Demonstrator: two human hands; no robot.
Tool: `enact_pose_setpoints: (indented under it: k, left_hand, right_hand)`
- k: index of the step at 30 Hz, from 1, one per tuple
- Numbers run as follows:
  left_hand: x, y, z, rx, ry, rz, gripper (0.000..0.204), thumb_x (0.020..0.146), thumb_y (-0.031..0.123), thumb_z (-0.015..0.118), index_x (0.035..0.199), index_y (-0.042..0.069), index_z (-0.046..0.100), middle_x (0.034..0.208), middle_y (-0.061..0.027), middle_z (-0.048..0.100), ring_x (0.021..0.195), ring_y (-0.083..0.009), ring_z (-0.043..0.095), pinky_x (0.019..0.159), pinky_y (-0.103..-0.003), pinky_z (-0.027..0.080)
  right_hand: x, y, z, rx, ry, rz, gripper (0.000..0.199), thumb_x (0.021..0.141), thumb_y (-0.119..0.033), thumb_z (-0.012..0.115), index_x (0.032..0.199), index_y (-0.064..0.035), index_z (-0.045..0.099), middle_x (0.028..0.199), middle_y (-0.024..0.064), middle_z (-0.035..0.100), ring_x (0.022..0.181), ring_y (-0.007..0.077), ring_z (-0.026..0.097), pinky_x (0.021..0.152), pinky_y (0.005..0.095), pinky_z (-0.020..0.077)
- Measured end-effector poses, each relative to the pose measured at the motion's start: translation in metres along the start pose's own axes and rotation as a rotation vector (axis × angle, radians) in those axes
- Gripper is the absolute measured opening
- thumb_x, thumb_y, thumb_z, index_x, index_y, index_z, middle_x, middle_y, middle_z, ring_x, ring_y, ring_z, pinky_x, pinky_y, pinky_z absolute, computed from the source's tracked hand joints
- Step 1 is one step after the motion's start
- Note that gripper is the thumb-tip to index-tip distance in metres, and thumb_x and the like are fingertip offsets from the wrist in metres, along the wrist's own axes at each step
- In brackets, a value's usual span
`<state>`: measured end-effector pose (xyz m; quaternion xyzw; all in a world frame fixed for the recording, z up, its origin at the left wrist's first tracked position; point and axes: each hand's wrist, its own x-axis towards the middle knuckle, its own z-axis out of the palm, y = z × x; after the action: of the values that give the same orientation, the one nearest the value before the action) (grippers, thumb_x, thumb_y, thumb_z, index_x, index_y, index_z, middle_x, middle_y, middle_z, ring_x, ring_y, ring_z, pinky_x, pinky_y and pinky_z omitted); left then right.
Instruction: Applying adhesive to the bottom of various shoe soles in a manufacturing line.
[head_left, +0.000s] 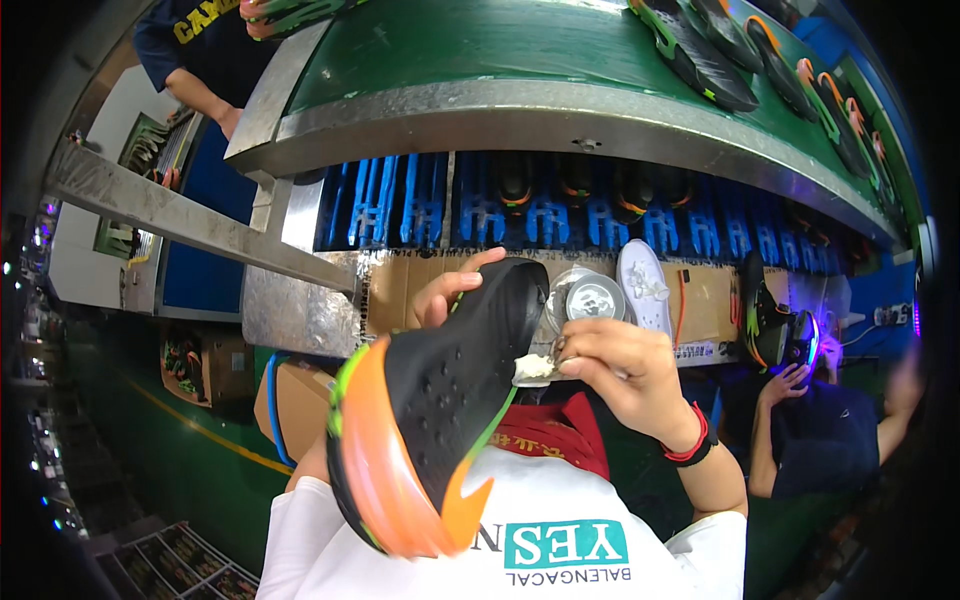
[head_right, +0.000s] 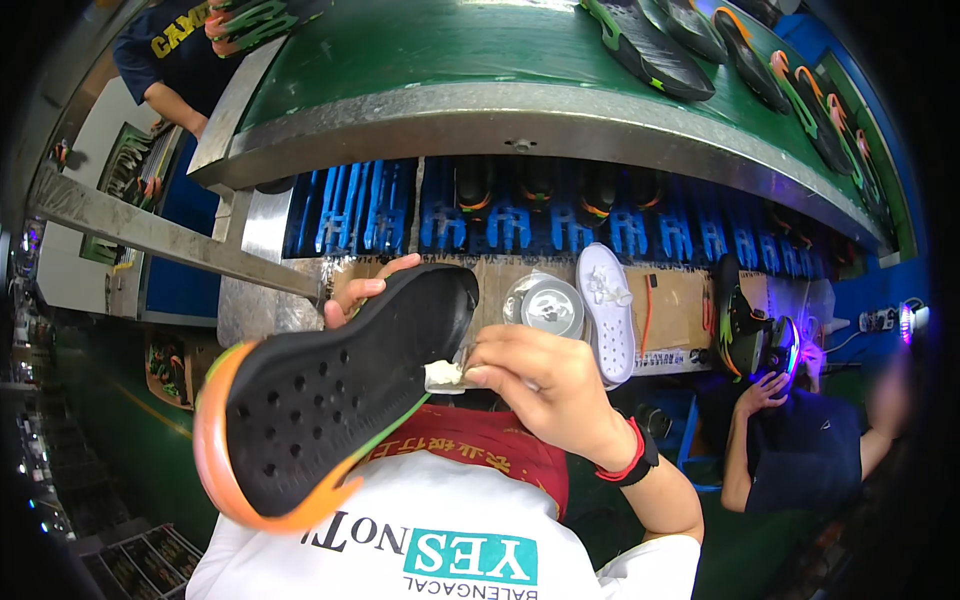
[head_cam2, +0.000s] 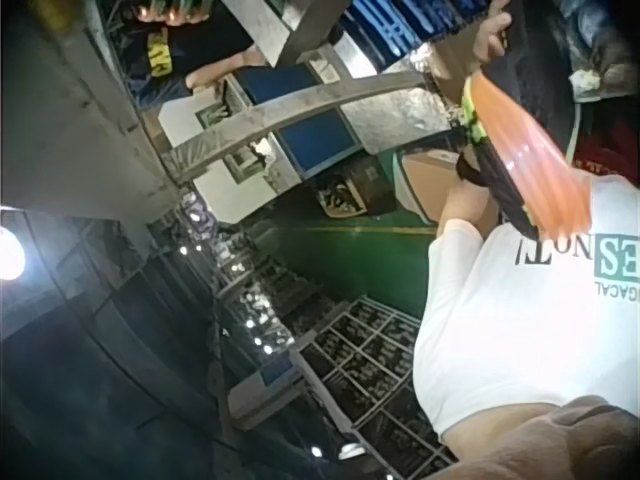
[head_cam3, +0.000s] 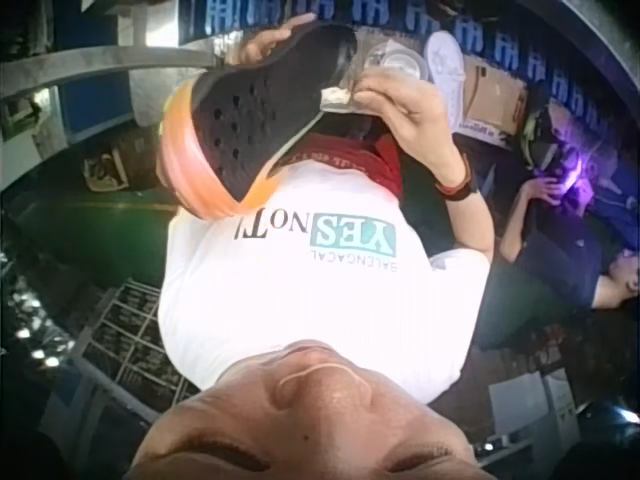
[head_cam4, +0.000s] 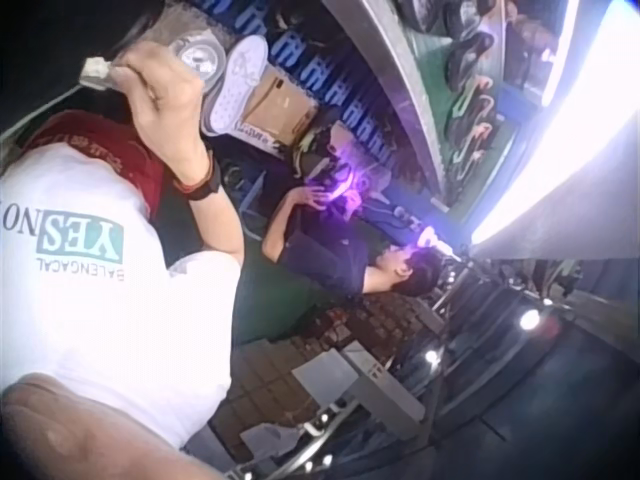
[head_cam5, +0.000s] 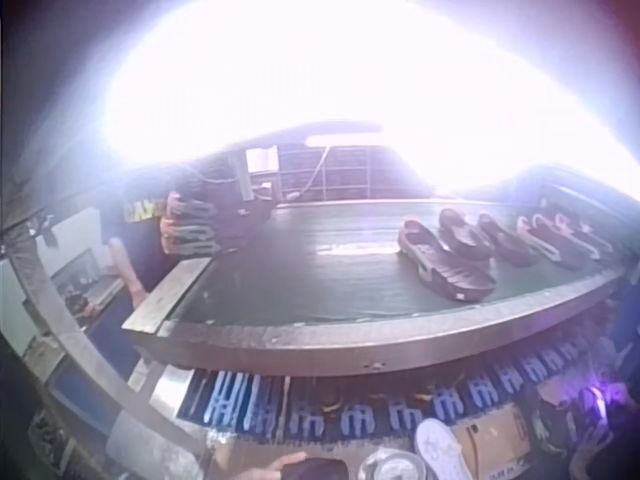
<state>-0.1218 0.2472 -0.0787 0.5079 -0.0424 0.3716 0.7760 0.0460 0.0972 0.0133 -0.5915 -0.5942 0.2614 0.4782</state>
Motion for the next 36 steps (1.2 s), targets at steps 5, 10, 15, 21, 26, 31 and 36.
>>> enact_pose_setpoints:
  k: [5,10,15,21,26,31,36]
  left_hand:
    - [-0.013,0.057,0.024,-0.476,0.430,-0.693,0.045,0.089,0.036,0.057,0.121,0.005,0.053,0.130,-0.0183,0.050,0.114,-0.0275,0.055,0.098,-0.040,0.044]
    - [-0.045,0.048,0.033,-0.147,0.580,-0.223,0.064,0.073,0.023,0.078,0.127,0.004,0.049,0.123,-0.0093,0.056,0.115,-0.0237,0.055,0.100,-0.039,0.043]
    - [-0.052,0.048,0.037,-0.301,0.574,-0.238,0.067,0.075,0.025,0.076,0.132,0.004,0.047,0.131,-0.0081,0.053,0.120,-0.0231,0.052,0.106,-0.040,0.038]
    - [-0.046,0.044,0.051,-0.355,0.551,-0.246,0.070,0.074,0.027,0.077,0.132,0.004,0.047,0.133,-0.0098,0.052,0.123,-0.0248,0.050,0.107,-0.041,0.038]
    - [-0.031,0.036,0.064,-0.177,0.457,-0.319,0.102,0.067,0.051,0.077,0.144,0.008,0.027,0.144,-0.0163,0.034,0.128,-0.0426,0.040,0.107,-0.054,0.037]
    - [0.006,0.024,0.106,-0.199,0.347,-0.273,0.114,0.061,0.049,0.081,0.147,0.011,0.018,0.148,-0.0147,0.027,0.127,-0.0435,0.041,0.102,-0.055,0.042]
    - [0.035,-0.004,0.131,-0.259,0.130,-0.338,0.122,0.056,0.044,0.085,0.148,0.011,0.012,0.149,-0.0135,0.026,0.121,-0.0418,0.048,0.097,-0.053,0.048]
  right_hand:
    - [-0.003,0.005,-0.018,0.125,0.274,0.098,0.008,0.080,0.002,0.066,0.087,0.0054,0.065,0.090,0.0125,0.067,0.080,0.0170,0.063,0.071,0.0269,0.0489]
    - [-0.027,0.025,-0.032,0.134,0.392,0.173,0.008,0.082,0.000,0.066,0.087,0.0051,0.065,0.090,0.0116,0.067,0.080,0.0141,0.061,0.071,0.0245,0.0469]
    - [-0.049,0.042,-0.033,0.174,0.401,0.304,0.008,0.082,-0.001,0.065,0.088,0.0048,0.066,0.092,0.0110,0.067,0.082,0.0140,0.061,0.074,0.0255,0.0465]
    - [-0.068,0.065,-0.039,0.218,0.448,0.376,0.010,0.083,-0.004,0.067,0.090,0.0045,0.067,0.092,0.0089,0.067,0.083,0.0118,0.060,0.076,0.0250,0.0464]
    - [-0.084,0.076,-0.052,0.255,0.475,0.450,0.011,0.084,-0.005,0.068,0.091,0.0039,0.067,0.089,0.0063,0.068,0.082,0.0091,0.059,0.075,0.0239,0.0463]
    - [-0.108,0.078,-0.072,0.276,0.558,0.476,0.011,0.084,-0.006,0.068,0.091,0.0034,0.067,0.085,0.0031,0.067,0.079,0.0074,0.058,0.072,0.0232,0.0469]
    - [-0.140,0.088,-0.085,0.204,0.627,0.503,0.012,0.084,-0.006,0.068,0.090,0.0039,0.068,0.082,0.0031,0.067,0.078,0.0084,0.060,0.073,0.0238,0.0477]
